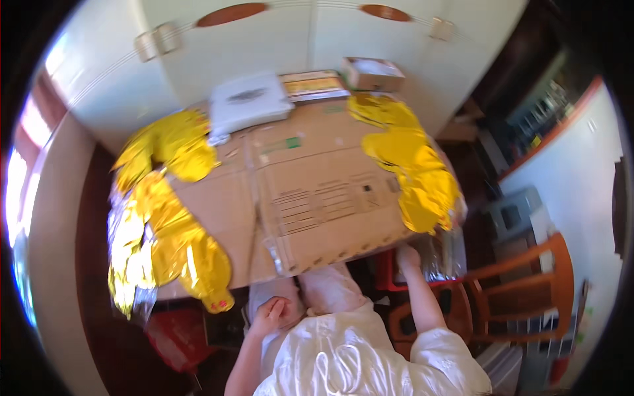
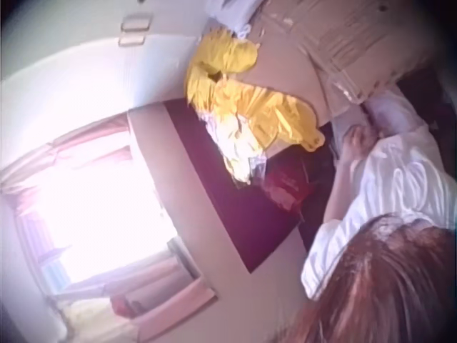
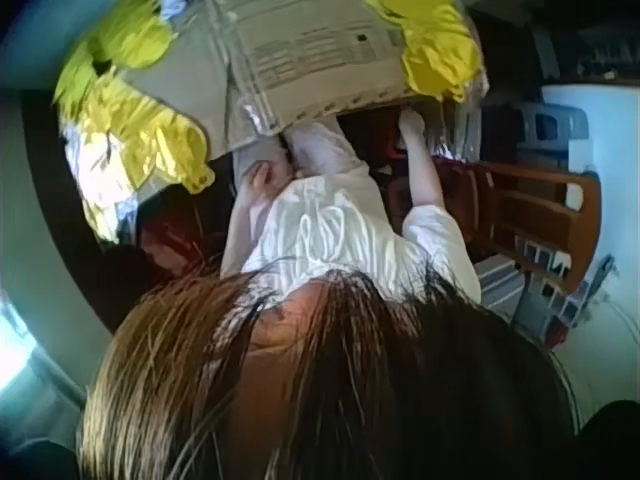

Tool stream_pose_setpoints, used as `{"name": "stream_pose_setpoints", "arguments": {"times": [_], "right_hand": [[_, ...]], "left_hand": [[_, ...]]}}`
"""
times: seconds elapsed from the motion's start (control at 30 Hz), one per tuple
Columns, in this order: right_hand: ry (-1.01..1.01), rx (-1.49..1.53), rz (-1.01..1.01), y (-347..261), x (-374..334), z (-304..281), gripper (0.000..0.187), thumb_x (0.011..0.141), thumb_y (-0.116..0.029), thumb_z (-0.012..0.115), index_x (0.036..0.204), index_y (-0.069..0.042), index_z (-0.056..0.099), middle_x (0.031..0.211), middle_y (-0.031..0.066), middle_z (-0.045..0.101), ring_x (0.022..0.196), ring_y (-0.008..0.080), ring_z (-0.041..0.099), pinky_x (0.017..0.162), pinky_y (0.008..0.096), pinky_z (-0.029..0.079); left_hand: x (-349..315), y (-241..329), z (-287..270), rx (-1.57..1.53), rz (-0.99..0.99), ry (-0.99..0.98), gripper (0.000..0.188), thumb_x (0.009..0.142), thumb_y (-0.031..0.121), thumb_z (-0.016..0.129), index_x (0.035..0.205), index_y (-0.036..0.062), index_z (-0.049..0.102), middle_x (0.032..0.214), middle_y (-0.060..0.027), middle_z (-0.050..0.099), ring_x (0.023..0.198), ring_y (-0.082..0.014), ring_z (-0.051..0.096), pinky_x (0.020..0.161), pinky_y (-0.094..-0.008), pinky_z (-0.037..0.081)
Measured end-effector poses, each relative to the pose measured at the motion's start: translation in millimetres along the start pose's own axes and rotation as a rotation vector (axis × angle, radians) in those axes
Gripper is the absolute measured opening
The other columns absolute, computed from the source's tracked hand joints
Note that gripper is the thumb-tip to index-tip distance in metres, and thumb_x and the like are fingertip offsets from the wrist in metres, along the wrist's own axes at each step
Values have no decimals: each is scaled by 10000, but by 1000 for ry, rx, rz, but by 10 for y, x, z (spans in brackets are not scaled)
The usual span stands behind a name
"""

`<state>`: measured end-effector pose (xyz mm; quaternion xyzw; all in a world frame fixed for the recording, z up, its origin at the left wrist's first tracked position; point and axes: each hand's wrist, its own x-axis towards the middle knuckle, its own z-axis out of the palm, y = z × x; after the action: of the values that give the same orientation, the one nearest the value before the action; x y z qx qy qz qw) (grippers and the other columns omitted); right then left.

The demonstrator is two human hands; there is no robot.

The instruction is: Folding gold foil letter-shaped balloons and placing them into individual plastic retail packaging with paper inserts.

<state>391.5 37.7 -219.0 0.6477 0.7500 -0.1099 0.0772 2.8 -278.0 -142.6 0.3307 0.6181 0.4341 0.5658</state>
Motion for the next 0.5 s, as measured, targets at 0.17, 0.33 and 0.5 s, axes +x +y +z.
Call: {"name": "stream_pose_setpoints", "arguments": {"times": [0.17,0.33,0.5], "right_hand": [[318,51,-117,-167,-544,-184,387,898,-341,585,1140,-42,621,1151,242,628,964,414,645,814,499,536],[-15,116,-454,-1179,-1224,-788,337,870,-349,615,1067,-85,689,940,179,701,891,367,671,769,464,547],[-379,335,-1085,-2324,-1635,-1595,297,873,-247,666,1103,-59,681,934,131,696,825,265,690,751,360,554]], "left_hand": [[-604,-581,-1057,-223,-183,385,137,914,118,595,868,17,675,784,-23,656,705,-127,597,684,-286,498],[-1347,-2693,-1663,646,-704,807,208,917,248,593,1010,63,621,826,-63,642,749,-215,631,627,-386,511],[-1457,-2894,-2065,-477,-531,873,405,891,359,646,1186,85,595,966,-71,655,871,-253,649,657,-427,527]]}}
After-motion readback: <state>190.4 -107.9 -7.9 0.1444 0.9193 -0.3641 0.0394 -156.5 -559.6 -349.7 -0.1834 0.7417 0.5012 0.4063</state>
